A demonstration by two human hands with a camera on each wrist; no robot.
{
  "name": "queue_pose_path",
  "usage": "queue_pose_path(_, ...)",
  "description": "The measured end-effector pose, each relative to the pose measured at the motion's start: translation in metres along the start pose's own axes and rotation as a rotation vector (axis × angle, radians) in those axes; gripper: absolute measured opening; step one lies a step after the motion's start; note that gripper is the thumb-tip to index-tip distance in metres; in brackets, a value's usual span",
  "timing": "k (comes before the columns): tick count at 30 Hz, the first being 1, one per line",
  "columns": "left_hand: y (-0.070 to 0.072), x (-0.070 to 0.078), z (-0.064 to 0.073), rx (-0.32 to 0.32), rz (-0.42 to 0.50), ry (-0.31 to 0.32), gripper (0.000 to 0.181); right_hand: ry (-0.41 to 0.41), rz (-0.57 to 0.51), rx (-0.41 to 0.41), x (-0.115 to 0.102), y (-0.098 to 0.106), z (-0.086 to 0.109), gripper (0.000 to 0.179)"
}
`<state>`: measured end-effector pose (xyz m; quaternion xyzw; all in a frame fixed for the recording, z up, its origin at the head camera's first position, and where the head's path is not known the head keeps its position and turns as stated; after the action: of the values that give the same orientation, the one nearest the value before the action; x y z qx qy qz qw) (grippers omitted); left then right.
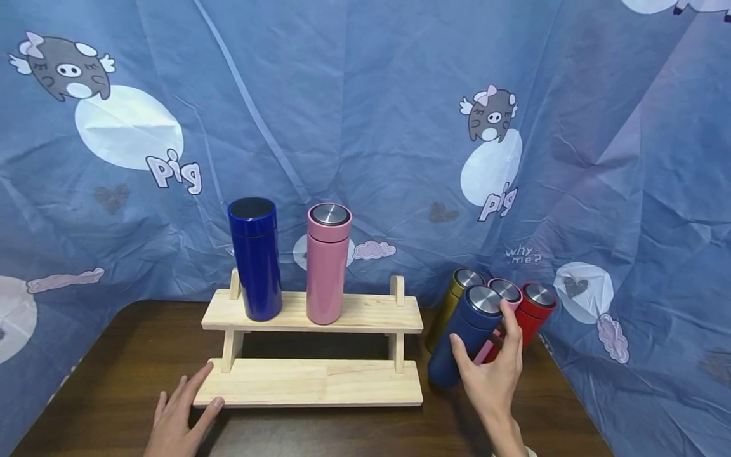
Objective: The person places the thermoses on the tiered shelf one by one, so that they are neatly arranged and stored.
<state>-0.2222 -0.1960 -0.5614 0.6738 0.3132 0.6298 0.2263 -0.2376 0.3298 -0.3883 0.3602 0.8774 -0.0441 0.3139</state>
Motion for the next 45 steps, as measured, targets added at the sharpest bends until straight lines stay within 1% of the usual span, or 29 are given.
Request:
queue_pose_path(8, 0.001, 0.000, 0.001, 0.030, 0.009, -0.033, 0.072, 0.034, -0.055, -0.017, -0.021, -0.001, -0.008, 0.110)
queue_pose_path(14, 0.000, 0.001, 0.001, 0.033, 0.009, -0.042, 0.071, 0.019, -0.054, -0.045, -0.034, -0.004, -0.014, 0.111)
queue_pose_path(17, -0.001, 0.001, -0.001, 0.008, 0.003, -0.024, 0.072, 0.020, -0.064, -0.049, -0.041, -0.005, -0.018, 0.111)
queue_pose_path(21, -0.004, -0.001, -0.003, -0.046, -0.001, 0.027, 0.077, 0.037, -0.090, -0.042, -0.050, -0.006, -0.023, 0.110)
queue_pose_path(23, -0.004, -0.001, -0.004, -0.054, 0.002, 0.038, 0.077, 0.047, -0.100, -0.045, -0.054, -0.008, -0.027, 0.110)
queue_pose_path(25, -0.003, 0.000, -0.003, -0.041, 0.003, 0.027, 0.076, 0.059, -0.112, -0.054, -0.059, -0.011, -0.031, 0.110)
queue_pose_path(31, 0.001, 0.001, 0.001, 0.028, 0.009, -0.037, 0.070, 0.097, -0.156, -0.066, -0.070, -0.020, -0.044, 0.108)
queue_pose_path(36, 0.001, 0.000, 0.001, 0.043, 0.006, -0.047, 0.070, 0.093, -0.158, -0.068, -0.074, -0.029, -0.051, 0.105)
queue_pose_path(42, 0.001, 0.001, 0.002, 0.059, 0.003, -0.067, 0.068, 0.076, -0.143, -0.093, -0.075, -0.041, -0.055, 0.104)
queue_pose_path(45, 0.001, 0.001, 0.002, 0.061, 0.004, -0.069, 0.068, 0.065, -0.152, -0.105, -0.076, -0.048, -0.058, 0.103)
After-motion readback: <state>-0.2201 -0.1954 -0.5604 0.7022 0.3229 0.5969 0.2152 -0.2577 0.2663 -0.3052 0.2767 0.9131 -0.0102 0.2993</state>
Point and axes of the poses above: each hand's wrist, its own z-axis away from the middle knuckle, its own y-axis out of the back of the hand, x = y × z, the point moved 8 cm from there along -z, towards the middle knuckle, and after that the axes turned 1 degree about -y, right-handed, at the moved point
